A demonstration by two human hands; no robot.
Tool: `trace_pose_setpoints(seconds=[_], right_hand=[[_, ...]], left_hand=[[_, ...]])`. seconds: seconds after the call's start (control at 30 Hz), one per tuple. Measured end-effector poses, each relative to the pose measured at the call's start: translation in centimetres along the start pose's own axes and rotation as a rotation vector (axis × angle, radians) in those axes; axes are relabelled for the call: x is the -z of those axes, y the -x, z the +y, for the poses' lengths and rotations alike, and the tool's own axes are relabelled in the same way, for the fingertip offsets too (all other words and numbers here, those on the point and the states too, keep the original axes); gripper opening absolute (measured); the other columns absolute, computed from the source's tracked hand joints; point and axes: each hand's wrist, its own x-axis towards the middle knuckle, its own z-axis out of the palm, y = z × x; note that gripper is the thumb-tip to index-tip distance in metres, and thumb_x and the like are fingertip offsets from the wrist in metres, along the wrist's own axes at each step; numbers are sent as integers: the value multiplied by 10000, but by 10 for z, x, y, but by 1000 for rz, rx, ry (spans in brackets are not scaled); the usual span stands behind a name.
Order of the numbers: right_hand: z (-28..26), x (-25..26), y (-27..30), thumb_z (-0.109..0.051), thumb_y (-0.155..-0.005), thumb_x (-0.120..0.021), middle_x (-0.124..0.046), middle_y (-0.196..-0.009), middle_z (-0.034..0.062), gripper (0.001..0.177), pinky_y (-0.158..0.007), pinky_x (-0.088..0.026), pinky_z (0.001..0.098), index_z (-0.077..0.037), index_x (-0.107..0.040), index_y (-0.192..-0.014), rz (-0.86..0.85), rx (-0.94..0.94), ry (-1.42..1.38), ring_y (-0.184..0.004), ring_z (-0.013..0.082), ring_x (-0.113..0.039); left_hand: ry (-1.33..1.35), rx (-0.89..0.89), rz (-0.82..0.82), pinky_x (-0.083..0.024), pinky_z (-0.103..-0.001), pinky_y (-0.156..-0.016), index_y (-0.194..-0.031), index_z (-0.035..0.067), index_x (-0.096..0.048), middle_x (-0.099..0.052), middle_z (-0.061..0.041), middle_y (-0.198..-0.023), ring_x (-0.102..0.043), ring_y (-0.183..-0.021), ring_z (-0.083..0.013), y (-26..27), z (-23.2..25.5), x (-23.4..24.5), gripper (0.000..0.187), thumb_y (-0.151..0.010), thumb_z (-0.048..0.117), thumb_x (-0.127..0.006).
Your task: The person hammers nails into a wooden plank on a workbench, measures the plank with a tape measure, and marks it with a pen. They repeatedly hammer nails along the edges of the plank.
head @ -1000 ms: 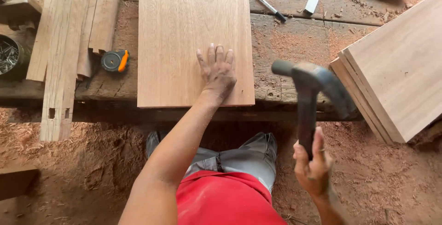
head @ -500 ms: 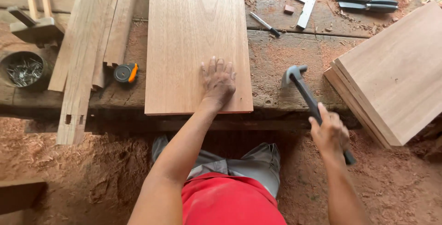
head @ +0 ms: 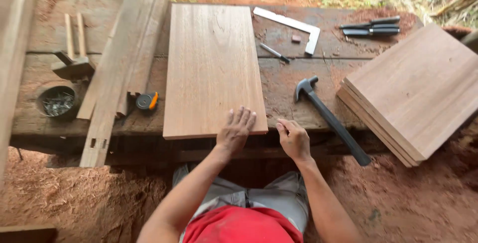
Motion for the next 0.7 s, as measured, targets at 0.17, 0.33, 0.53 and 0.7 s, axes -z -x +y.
trace_pose_setpoints(seconds=[0.17,0.33,0.53,0.7], right_hand=[[4,-37,-23,-181,-993,-634,-747,-1045,168,223,-799,-577,406,-49,-748,-1131,6,-10,-110,-913,327,-727],[1,-59,-1,-174,-994,-615,-727,-1141,209,293,-858,-567,388,-18,-703,-1227,-49,-70,-151,-1001,315,-716],[0,-65,31,-128,-1006,-586,-709,-1238,74,418,-871,-499,294,-61,-624,-1417,-119,-505,-641,-1052,122,-637],[16,-92,55,-20,-927,-602,-658,-1236,-7,567,-764,-508,241,-117,-556,-1484,-118,-721,-986,-950,75,-606]], left_hand=[[14,52,-16,-313,-547,-1186,-1486,56,-472,-483,-184,-1543,-432,-1458,-352,-4,-1,-3,562,-941,189,-500],[124,29,32,-319,-525,-1209,-1454,55,-507,-515,-166,-1525,-449,-1469,-338,11,-4,35,569,-903,176,-584],[280,529,314,-365,-513,-1153,-1352,-5,-584,-555,-234,-1432,-505,-1356,-389,90,-64,80,728,-759,343,-822],[441,704,337,-427,-463,-1104,-1370,-95,-550,-577,-282,-1389,-530,-1303,-434,125,-105,67,676,-840,215,-834]])
